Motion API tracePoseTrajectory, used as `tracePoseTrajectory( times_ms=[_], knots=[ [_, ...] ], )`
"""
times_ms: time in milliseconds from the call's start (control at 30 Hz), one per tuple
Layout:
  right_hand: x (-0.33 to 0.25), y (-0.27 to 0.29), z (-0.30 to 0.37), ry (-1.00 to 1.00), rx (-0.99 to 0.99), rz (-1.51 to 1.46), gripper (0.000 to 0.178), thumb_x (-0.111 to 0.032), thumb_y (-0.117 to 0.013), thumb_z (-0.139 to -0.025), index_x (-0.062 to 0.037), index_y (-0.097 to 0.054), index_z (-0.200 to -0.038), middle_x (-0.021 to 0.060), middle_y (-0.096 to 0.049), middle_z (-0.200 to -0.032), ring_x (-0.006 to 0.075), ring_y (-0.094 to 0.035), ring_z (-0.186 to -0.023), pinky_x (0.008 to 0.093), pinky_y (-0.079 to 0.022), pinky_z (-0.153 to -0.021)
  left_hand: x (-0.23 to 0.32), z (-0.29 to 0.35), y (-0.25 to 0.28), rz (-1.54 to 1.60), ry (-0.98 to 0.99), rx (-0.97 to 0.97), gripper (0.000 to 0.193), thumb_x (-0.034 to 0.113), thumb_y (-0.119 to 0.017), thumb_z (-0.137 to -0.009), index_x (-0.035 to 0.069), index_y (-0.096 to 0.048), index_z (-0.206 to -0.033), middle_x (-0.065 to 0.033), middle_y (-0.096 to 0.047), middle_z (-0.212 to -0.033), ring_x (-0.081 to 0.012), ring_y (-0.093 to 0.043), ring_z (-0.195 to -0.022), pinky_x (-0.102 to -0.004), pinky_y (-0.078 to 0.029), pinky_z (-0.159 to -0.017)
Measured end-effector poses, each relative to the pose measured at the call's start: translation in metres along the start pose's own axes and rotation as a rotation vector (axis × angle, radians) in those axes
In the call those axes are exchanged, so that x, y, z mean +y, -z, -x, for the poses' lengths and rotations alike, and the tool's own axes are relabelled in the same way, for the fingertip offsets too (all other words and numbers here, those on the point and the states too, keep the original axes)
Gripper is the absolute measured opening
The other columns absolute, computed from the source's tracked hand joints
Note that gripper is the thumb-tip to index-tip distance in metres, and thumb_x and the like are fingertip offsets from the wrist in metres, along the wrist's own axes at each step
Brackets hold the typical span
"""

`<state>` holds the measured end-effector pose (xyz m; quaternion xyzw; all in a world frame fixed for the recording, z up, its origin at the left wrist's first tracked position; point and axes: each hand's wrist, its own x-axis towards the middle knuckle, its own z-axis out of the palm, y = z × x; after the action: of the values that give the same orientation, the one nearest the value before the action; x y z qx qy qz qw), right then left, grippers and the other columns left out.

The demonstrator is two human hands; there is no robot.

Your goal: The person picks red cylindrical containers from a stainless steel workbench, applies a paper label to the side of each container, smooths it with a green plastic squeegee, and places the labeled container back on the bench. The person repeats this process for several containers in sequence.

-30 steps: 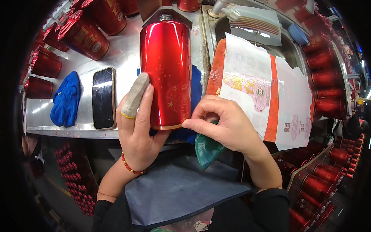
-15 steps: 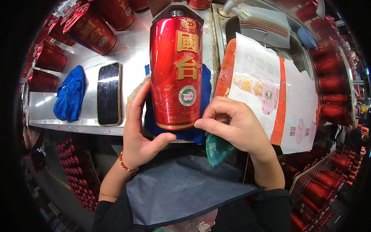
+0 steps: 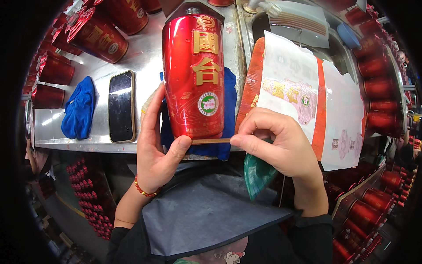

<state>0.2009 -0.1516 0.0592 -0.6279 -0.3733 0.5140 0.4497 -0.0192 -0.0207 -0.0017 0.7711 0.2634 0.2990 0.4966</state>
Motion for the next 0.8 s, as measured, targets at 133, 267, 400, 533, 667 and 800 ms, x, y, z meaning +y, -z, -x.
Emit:
tracePoseTrajectory(
  times_ms=[133, 267, 400, 533, 667, 800],
  knots=[
    [0.005, 0.000, -0.006, -0.014, 0.013, 0.051, 0.010, -0.003, -0.072, -0.092, 0.0011, -0.065, -0.085, 0.0038, -0.063, -0.091, 0.0066, -0.056, -0.078, 0.0217, -0.044, -0.068, -0.002, 0.001, 0.001, -0.009, -0.001, 0.000, 0.094, 0.028, -0.082, -0.086, -0.004, -0.031, -0.157, -0.0211, -0.042, -0.155, -0.0328, -0.041, -0.138, -0.0420, -0.031, -0.116],
    [0.021, -0.003, -0.013, 0.027, 0.033, 0.057, 0.016, -0.009, -0.077, -0.091, 0.0001, -0.066, -0.084, 0.0008, -0.062, -0.086, 0.0052, -0.056, -0.074, 0.0215, -0.045, -0.066, 0.003, 0.000, 0.003, -0.210, -0.143, 0.029, 0.110, 0.042, -0.089, -0.077, -0.003, -0.030, -0.158, -0.0220, -0.042, -0.155, -0.0352, -0.040, -0.139, -0.0427, -0.030, -0.117],
    [0.021, -0.003, -0.016, 0.021, -0.018, 0.094, 0.013, -0.005, -0.074, -0.093, -0.0001, -0.064, -0.087, 0.0018, -0.060, -0.094, 0.0047, -0.055, -0.079, 0.0215, -0.044, -0.069, 0.015, 0.001, -0.001, -0.542, -0.298, 0.058, 0.117, 0.052, -0.092, -0.067, -0.003, -0.037, -0.155, -0.0211, -0.040, -0.157, -0.0375, -0.039, -0.141, -0.0453, -0.029, -0.118],
    [0.022, -0.002, -0.017, 0.042, -0.022, 0.114, 0.013, -0.005, -0.074, -0.093, 0.0000, -0.064, -0.087, 0.0021, -0.060, -0.093, 0.0052, -0.056, -0.079, 0.0217, -0.044, -0.069, 0.013, -0.006, -0.008, -0.603, -0.319, 0.105, 0.095, 0.033, -0.093, -0.068, 0.000, -0.052, -0.148, -0.0183, -0.047, -0.153, -0.0346, -0.048, -0.131, -0.0433, -0.042, -0.109],
    [0.023, -0.004, -0.017, 0.055, -0.021, 0.099, 0.013, -0.005, -0.075, -0.092, 0.0001, -0.064, -0.086, 0.0027, -0.060, -0.093, 0.0060, -0.056, -0.079, 0.0218, -0.044, -0.069, 0.006, -0.009, -0.002, -0.550, -0.340, 0.110, 0.097, 0.027, -0.094, -0.068, -0.004, -0.048, -0.149, -0.0214, -0.048, -0.151, -0.0359, -0.053, -0.129, -0.0434, -0.045, -0.107],
    [0.018, -0.005, -0.017, 0.051, -0.042, 0.103, 0.013, -0.004, -0.075, -0.092, -0.0001, -0.065, -0.085, 0.0032, -0.060, -0.092, 0.0068, -0.057, -0.078, 0.0220, -0.045, -0.069, -0.001, -0.006, 0.006, -0.389, -0.265, 0.043, 0.101, 0.028, -0.092, -0.072, -0.006, -0.041, -0.152, -0.0239, -0.046, -0.153, -0.0394, -0.046, -0.141, -0.0442, -0.041, -0.114]
  ],
)
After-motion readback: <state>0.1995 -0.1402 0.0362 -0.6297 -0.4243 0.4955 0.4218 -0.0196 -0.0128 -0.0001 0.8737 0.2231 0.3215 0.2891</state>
